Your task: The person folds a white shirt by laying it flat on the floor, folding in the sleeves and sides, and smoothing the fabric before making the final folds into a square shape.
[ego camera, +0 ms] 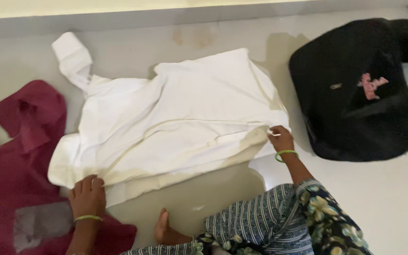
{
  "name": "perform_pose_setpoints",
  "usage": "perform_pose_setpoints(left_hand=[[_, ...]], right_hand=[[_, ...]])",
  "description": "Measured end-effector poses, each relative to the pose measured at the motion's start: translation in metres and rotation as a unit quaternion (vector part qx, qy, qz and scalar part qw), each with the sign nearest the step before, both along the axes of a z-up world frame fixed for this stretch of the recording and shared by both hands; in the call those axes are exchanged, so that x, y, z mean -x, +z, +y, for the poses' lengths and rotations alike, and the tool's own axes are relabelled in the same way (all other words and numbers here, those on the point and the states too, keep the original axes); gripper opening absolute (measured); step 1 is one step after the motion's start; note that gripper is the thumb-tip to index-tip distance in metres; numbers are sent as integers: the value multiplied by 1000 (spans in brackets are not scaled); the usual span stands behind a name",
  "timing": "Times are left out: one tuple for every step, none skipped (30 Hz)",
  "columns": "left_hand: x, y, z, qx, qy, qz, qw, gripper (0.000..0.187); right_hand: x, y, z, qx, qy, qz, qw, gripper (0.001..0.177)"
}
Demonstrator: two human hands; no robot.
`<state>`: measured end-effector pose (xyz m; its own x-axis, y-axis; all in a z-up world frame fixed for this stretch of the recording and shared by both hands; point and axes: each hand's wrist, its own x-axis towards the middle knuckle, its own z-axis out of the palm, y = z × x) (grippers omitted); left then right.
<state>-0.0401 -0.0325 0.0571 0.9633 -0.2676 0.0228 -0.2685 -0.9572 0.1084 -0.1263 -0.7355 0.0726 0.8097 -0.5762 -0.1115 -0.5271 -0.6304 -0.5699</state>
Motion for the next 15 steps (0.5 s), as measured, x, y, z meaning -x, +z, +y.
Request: perform_pose_setpoints(left_hand=[[1, 0, 0, -19, -6, 4, 1000, 16], [2, 0, -1, -18, -12, 3, 1000, 16], [3, 0, -1, -19, -5, 6, 1000, 16], [5, 0, -1, -20, 3, 10, 1000, 15], [5, -1, -1, -20, 0, 10, 1000, 15], [6, -2, 0, -24, 16, 47, 998, 19], [7, -3, 1, -29, 33, 85, 995, 22], [7, -6, 2, -30, 32, 84, 995, 22], [7, -9, 2, -45, 26, 85, 995, 20], [6, -12, 3, -60, 20, 86, 994, 18], [8, -14, 4, -61, 17, 85, 994, 18], [10, -16, 5, -48, 14, 63, 997, 18], [11, -17, 6, -35, 11, 40, 999, 19], [11, -19, 6, -35, 10, 40, 999, 19], [11, -19, 7, -45, 10, 51, 998, 17]], right_hand=[[1, -3, -2, -67, -51, 42, 996, 34], [1, -6, -2, -67, -57, 41, 995, 34], [0, -9, 0, -97, -77, 73, 990, 40], [0, -10, 0, -128, -95, 106, 982, 47], [-1, -10, -1, -128, -98, 105, 981, 47], [-4, -13, -1, -98, -87, 102, 986, 50], [-6, -15, -2, -68, -75, 98, 990, 53], [-8, -15, -3, -69, -76, 97, 990, 53], [-12, -16, -3, -92, -91, 121, 984, 52], [-13, -17, -4, -116, -107, 145, 977, 50], [-14, -17, -4, -117, -109, 144, 977, 50], [-15, -18, -4, -142, -104, 143, 974, 48], [-15, -18, -4, -168, -98, 141, 971, 46], [-15, -18, -4, -169, -99, 141, 970, 46], [-15, -17, -4, -161, -74, 108, 978, 41]])
